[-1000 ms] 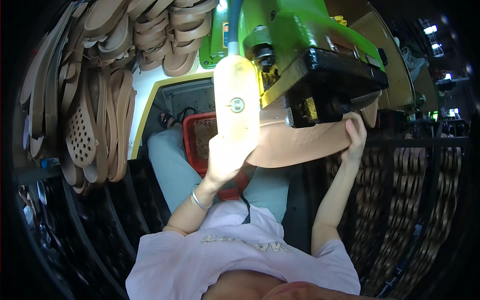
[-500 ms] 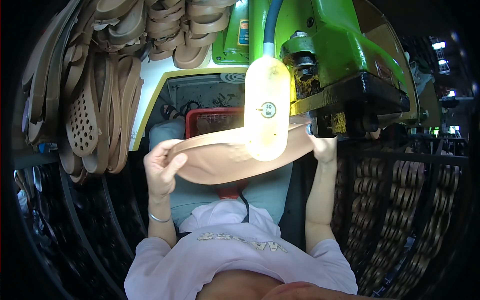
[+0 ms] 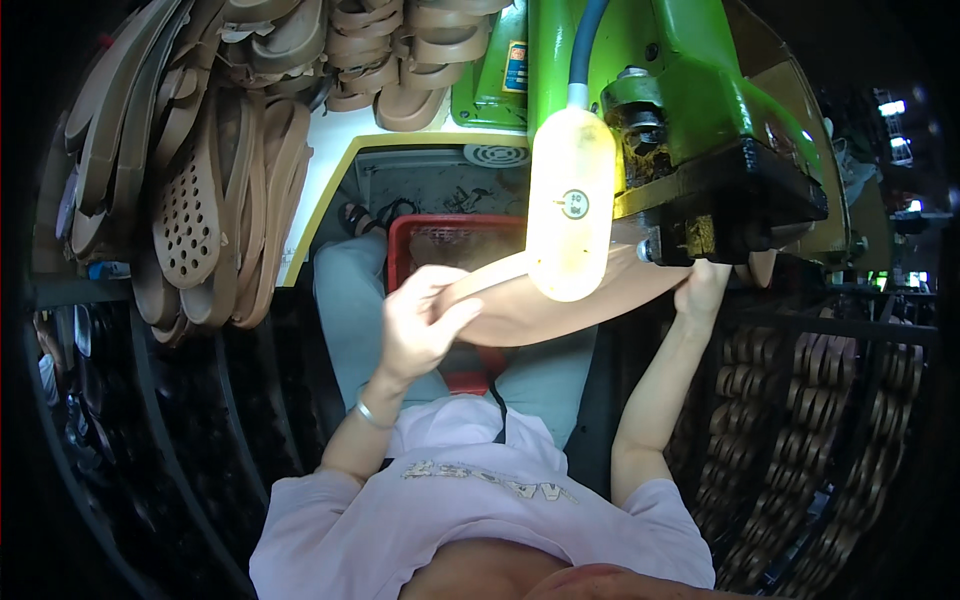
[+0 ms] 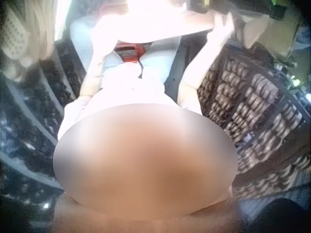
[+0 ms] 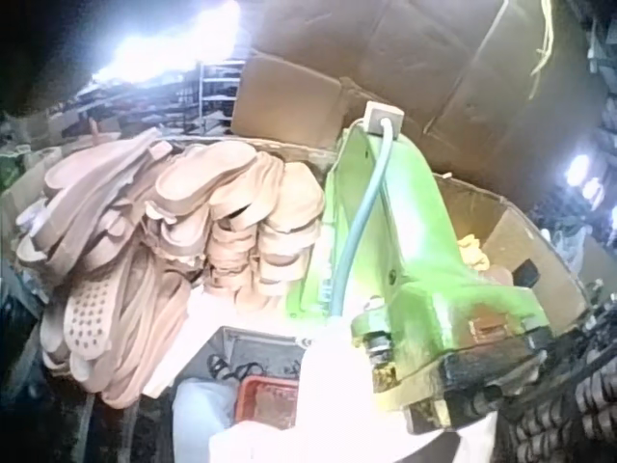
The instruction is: The person sits on the floor and uses a green grinding machine to smooth the edges of brown sandals. They pick up a sandal, press its edges against the machine's rotating wheel, and then place the finished item on a stack to the right.
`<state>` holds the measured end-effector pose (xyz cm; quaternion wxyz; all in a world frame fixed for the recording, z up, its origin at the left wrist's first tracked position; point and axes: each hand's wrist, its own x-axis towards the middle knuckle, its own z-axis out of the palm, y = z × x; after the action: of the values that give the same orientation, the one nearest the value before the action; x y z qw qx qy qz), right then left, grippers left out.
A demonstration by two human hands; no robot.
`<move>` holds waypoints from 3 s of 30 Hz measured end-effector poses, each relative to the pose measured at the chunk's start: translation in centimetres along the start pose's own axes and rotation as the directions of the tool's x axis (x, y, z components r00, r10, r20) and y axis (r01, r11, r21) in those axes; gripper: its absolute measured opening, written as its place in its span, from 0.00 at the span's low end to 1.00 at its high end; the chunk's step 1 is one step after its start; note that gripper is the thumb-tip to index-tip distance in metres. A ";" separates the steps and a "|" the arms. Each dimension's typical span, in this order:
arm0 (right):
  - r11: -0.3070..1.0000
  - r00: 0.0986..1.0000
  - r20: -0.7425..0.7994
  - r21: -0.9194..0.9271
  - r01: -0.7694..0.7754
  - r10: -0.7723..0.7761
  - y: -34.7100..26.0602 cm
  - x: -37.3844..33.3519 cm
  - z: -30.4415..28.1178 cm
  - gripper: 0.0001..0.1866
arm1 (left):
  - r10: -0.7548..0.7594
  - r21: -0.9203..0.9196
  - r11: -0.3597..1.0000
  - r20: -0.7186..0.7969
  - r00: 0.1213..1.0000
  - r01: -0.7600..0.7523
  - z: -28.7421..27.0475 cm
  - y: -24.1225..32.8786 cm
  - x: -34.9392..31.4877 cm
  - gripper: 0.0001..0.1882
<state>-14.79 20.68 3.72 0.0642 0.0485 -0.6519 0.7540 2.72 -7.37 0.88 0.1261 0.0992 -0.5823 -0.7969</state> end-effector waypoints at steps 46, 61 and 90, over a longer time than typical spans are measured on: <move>0.968 0.917 0.394 -0.245 0.046 0.056 1.4 -7.3 8.6 0.14 | -0.413 0.072 0.911 0.108 0.904 0.407 -12.6 -3.2 -7.4 0.13; 0.961 0.975 0.211 -0.247 0.125 -0.073 2.1 -8.9 6.8 0.17 | 0.186 0.362 0.886 0.297 0.937 -0.290 3.4 -1.9 1.0 0.26; 0.848 0.929 0.304 -0.417 0.328 -0.210 1.4 -11.7 10.3 0.23 | 0.405 0.163 0.907 -0.085 0.910 -0.389 1.1 -7.0 -2.9 0.26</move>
<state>-3.53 9.87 2.03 0.0980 0.2169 -0.8012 0.5491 4.49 -3.40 -5.43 0.3121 0.0337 -0.6373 -0.7038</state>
